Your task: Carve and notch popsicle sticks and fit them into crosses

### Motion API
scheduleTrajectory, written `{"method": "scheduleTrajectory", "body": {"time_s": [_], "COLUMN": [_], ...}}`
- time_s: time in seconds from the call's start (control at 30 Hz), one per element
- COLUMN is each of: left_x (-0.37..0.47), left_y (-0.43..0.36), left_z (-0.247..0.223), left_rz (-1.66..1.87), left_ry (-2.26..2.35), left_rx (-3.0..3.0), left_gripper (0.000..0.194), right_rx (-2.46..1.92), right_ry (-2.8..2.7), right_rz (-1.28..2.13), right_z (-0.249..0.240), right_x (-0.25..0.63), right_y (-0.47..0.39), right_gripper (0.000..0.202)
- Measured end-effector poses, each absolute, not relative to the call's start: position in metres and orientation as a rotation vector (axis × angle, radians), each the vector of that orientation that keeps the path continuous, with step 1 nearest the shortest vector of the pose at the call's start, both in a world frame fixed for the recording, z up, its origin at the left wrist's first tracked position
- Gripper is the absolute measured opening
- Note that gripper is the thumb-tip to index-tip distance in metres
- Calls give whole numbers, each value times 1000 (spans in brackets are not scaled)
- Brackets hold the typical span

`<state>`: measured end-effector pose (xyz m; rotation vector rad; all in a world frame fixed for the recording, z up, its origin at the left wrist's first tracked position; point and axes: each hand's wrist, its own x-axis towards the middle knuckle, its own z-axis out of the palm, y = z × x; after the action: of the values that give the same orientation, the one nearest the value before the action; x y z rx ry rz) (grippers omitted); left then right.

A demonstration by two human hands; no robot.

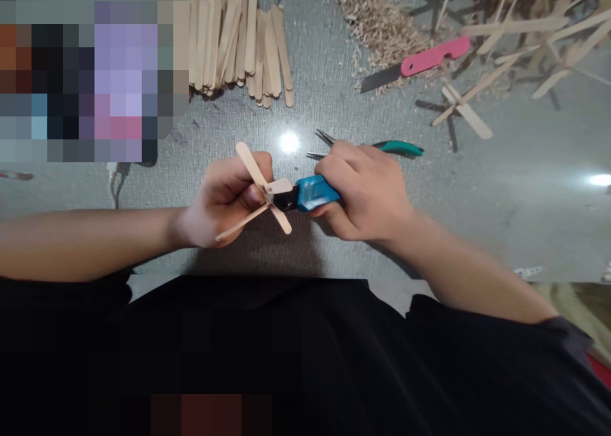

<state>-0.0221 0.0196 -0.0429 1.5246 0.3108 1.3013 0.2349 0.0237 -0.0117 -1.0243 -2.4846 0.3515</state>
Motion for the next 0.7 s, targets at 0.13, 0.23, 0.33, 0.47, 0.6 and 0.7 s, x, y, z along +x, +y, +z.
{"method": "scheduleTrajectory", "body": {"time_s": [0.13,0.23,0.33,0.47,0.6,0.7], "left_x": [-18,-18,-21,-23,-23,-22], "left_y": [17,14,14,17,21,21], "left_z": [-43,-42,-39,-35,-36,-36], "left_rz": [1271,1132,1017,1039,1073,1018], "left_ry": [259,263,360,379,282,338], "left_rx": [1396,1285,1233,1263,1306,1299], "left_gripper": [24,42,60,61,50,59], "right_rx": [-1123,-1111,-1102,-1054,-989,-1018], "right_ry": [-2559,-2545,-2529,-2530,-2523,-2546], "right_rz": [450,471,493,546,550,528], "right_z": [-5,-2,-3,-4,-6,-7], "right_x": [236,237,239,242,244,243], "right_y": [25,25,26,28,29,29], "right_gripper": [77,78,75,70,67,72]}}
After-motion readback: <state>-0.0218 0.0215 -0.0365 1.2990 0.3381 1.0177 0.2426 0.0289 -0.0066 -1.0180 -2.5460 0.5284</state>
